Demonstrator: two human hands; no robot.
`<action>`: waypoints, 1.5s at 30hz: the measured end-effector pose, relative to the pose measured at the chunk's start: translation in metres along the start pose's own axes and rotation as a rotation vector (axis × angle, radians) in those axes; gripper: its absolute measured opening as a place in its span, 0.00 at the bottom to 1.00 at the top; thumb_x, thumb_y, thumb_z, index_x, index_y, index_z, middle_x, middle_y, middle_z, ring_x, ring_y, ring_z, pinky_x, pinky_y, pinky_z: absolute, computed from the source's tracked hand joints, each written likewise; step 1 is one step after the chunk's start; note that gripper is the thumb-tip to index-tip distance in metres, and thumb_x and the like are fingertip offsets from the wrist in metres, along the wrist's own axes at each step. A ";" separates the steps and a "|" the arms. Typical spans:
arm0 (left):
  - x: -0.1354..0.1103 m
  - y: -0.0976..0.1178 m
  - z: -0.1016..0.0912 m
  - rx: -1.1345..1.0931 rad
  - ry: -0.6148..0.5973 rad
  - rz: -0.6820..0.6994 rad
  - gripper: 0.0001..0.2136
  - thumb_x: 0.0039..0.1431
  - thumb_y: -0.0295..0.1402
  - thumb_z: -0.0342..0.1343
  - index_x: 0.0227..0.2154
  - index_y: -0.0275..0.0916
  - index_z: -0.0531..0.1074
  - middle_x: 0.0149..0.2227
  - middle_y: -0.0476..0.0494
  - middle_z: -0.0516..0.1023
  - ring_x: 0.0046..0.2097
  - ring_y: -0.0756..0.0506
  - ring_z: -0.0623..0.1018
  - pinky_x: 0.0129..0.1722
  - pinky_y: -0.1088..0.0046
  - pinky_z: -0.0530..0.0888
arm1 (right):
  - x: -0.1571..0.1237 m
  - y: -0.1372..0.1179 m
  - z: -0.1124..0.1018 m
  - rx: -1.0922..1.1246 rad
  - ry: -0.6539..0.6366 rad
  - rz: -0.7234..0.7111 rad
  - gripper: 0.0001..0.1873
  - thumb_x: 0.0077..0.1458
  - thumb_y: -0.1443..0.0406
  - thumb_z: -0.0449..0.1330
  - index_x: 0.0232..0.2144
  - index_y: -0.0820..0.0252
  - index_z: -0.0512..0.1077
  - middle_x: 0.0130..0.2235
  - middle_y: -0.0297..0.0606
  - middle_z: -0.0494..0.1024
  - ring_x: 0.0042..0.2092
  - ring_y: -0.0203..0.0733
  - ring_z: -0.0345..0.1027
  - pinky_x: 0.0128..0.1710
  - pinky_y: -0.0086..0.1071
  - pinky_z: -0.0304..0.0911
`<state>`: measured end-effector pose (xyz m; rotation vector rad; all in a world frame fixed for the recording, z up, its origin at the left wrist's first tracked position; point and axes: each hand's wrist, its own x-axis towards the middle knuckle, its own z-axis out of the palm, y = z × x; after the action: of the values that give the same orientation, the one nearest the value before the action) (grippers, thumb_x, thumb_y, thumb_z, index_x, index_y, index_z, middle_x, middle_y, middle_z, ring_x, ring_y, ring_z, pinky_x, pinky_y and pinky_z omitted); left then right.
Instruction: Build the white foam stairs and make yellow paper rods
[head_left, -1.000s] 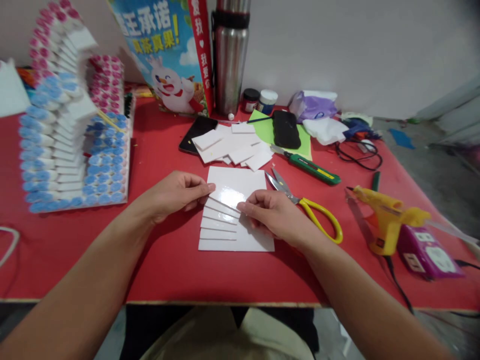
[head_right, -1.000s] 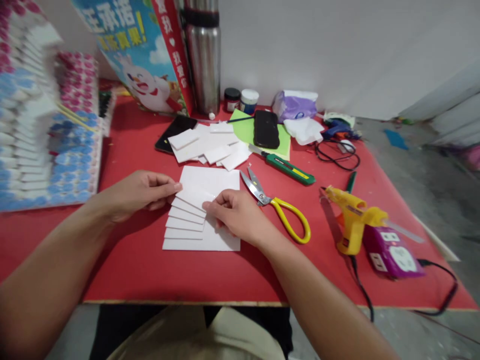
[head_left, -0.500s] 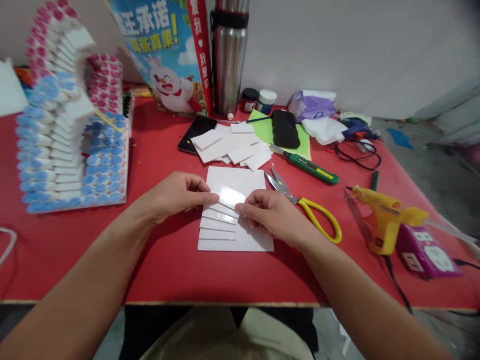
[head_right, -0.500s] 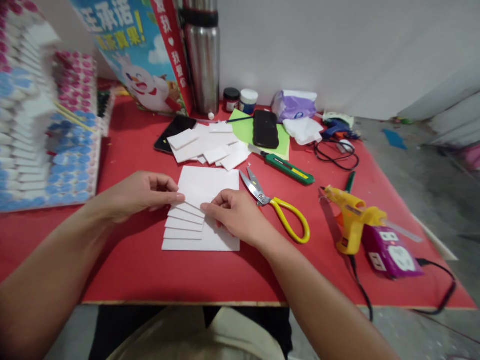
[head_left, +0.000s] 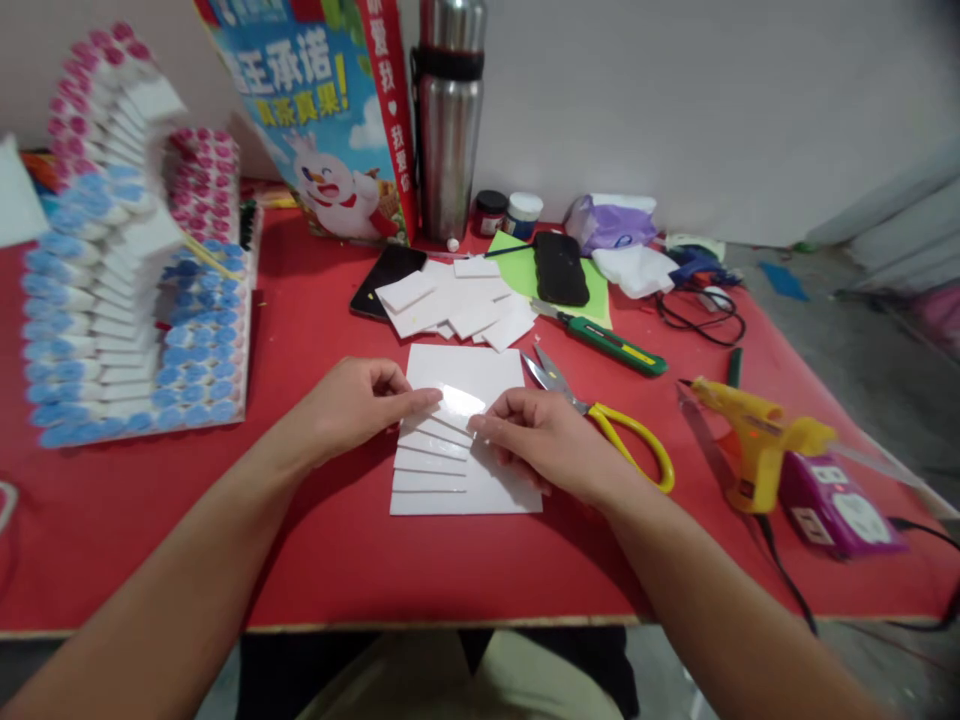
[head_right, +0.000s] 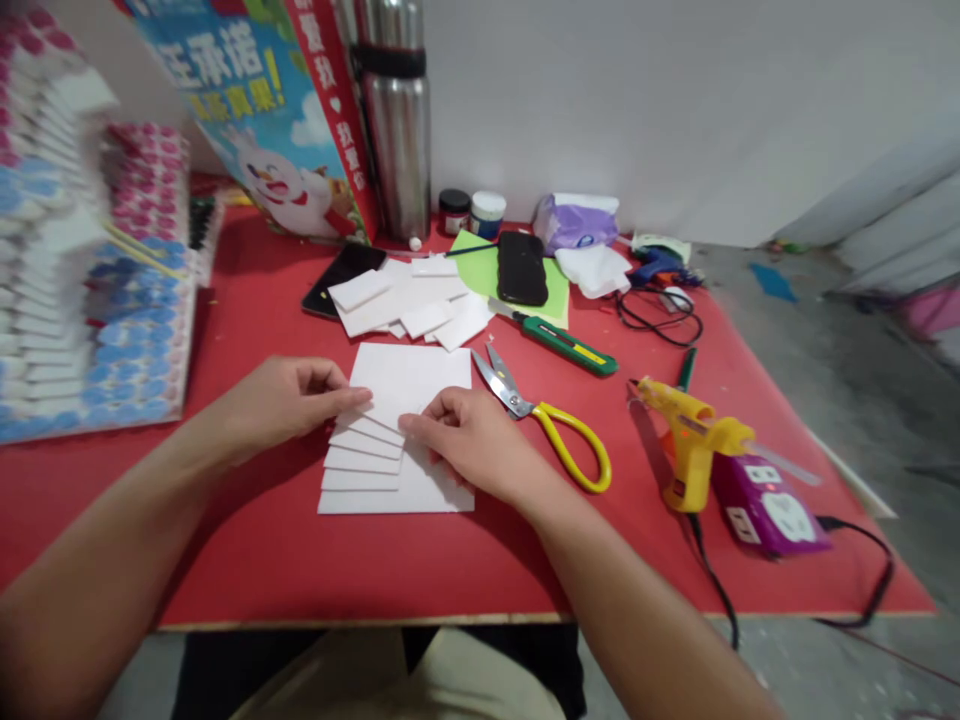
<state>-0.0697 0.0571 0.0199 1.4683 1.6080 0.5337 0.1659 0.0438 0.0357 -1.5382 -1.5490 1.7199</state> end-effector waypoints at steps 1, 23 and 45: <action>0.000 -0.001 0.000 0.016 0.048 0.026 0.21 0.51 0.53 0.64 0.22 0.39 0.72 0.22 0.49 0.74 0.25 0.50 0.69 0.25 0.74 0.62 | -0.001 -0.001 -0.003 0.000 0.010 -0.006 0.17 0.59 0.55 0.65 0.27 0.58 0.66 0.21 0.28 0.72 0.15 0.28 0.57 0.11 0.23 0.49; 0.113 0.053 0.011 0.638 0.188 0.591 0.18 0.45 0.45 0.69 0.33 0.36 0.80 0.42 0.34 0.77 0.48 0.32 0.74 0.49 0.57 0.70 | -0.020 0.030 -0.039 0.132 0.380 -0.326 0.23 0.59 0.51 0.64 0.22 0.58 0.65 0.18 0.28 0.66 0.15 0.27 0.53 0.16 0.25 0.45; -0.003 0.062 0.026 0.398 0.127 1.048 0.13 0.61 0.25 0.55 0.49 0.40 0.69 0.50 0.37 0.75 0.54 0.39 0.73 0.54 0.60 0.72 | -0.021 0.026 -0.031 0.278 0.236 -0.394 0.16 0.60 0.52 0.65 0.35 0.60 0.74 0.21 0.30 0.73 0.18 0.32 0.62 0.18 0.26 0.57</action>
<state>-0.0128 0.0617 0.0557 2.6091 0.9383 0.9132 0.2097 0.0330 0.0288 -1.1582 -1.3222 1.4054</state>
